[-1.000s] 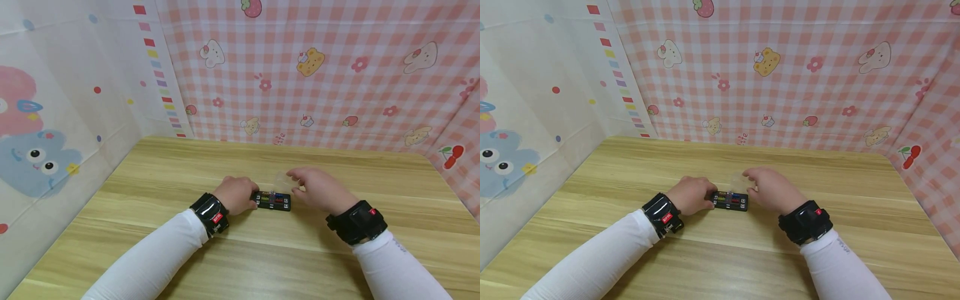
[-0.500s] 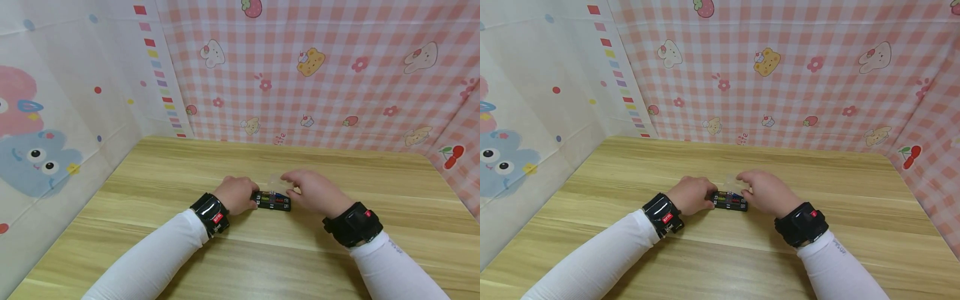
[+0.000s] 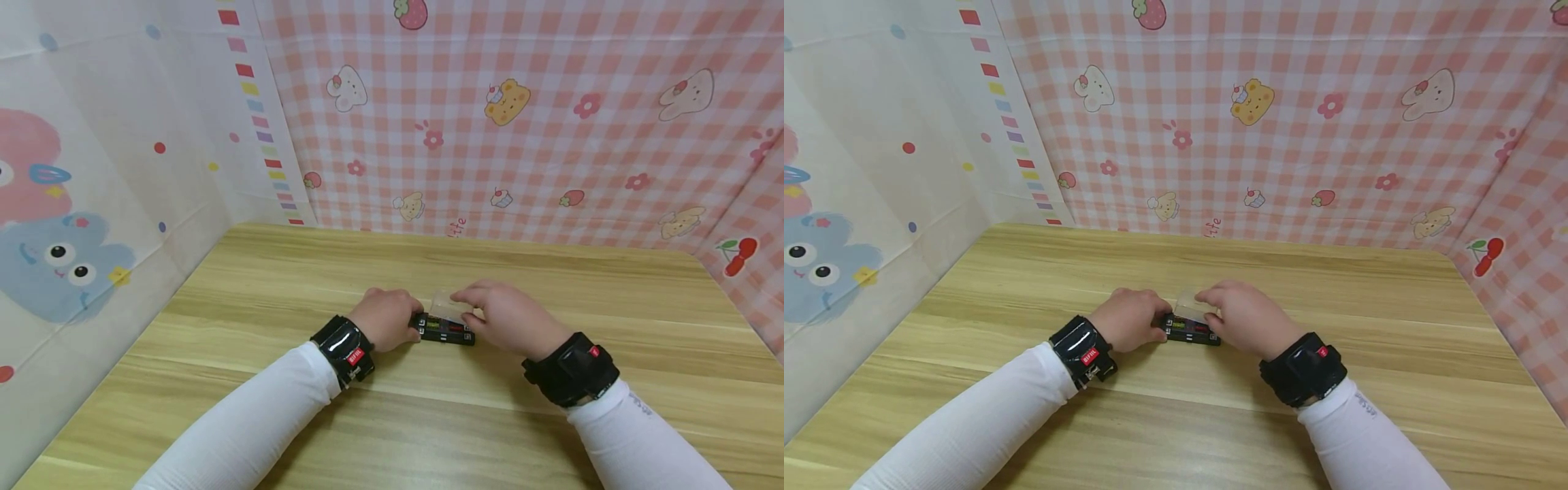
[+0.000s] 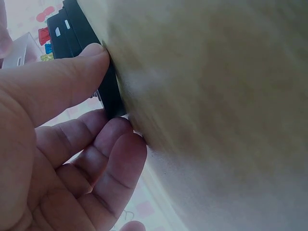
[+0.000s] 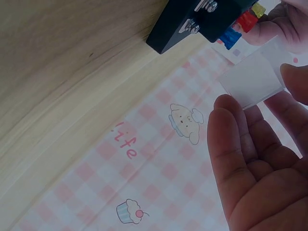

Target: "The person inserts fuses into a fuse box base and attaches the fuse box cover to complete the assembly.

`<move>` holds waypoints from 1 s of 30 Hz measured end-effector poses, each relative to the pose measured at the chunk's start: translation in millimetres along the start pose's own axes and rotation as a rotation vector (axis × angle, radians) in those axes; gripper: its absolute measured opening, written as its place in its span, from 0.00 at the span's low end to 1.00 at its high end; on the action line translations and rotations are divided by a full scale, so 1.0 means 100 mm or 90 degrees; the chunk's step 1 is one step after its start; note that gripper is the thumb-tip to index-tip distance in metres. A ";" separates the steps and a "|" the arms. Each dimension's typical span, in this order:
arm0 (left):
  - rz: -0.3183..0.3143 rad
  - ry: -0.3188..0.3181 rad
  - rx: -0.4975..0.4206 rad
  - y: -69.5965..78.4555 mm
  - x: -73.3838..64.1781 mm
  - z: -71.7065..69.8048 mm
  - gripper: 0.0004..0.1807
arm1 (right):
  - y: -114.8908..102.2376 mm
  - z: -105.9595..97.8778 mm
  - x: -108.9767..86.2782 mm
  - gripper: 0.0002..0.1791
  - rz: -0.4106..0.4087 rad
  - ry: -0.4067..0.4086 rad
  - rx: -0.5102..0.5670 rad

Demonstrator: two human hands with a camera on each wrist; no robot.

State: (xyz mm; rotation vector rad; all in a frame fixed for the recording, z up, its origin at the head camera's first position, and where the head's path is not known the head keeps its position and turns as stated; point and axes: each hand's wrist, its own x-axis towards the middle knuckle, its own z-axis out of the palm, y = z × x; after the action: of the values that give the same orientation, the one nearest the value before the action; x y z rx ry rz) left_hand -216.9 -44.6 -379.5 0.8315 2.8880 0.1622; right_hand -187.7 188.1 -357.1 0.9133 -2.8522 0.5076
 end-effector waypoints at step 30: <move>0.003 0.003 0.002 0.01 -0.01 -0.01 0.22 | -0.06 0.08 0.00 0.16 -0.056 -0.009 -0.006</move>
State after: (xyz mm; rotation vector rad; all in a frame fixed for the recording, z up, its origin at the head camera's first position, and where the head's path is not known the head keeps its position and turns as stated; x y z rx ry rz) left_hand -216.0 -44.2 -378.1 0.8397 2.8911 0.1600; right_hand -184.2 180.6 -363.3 1.0400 -2.8094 0.4785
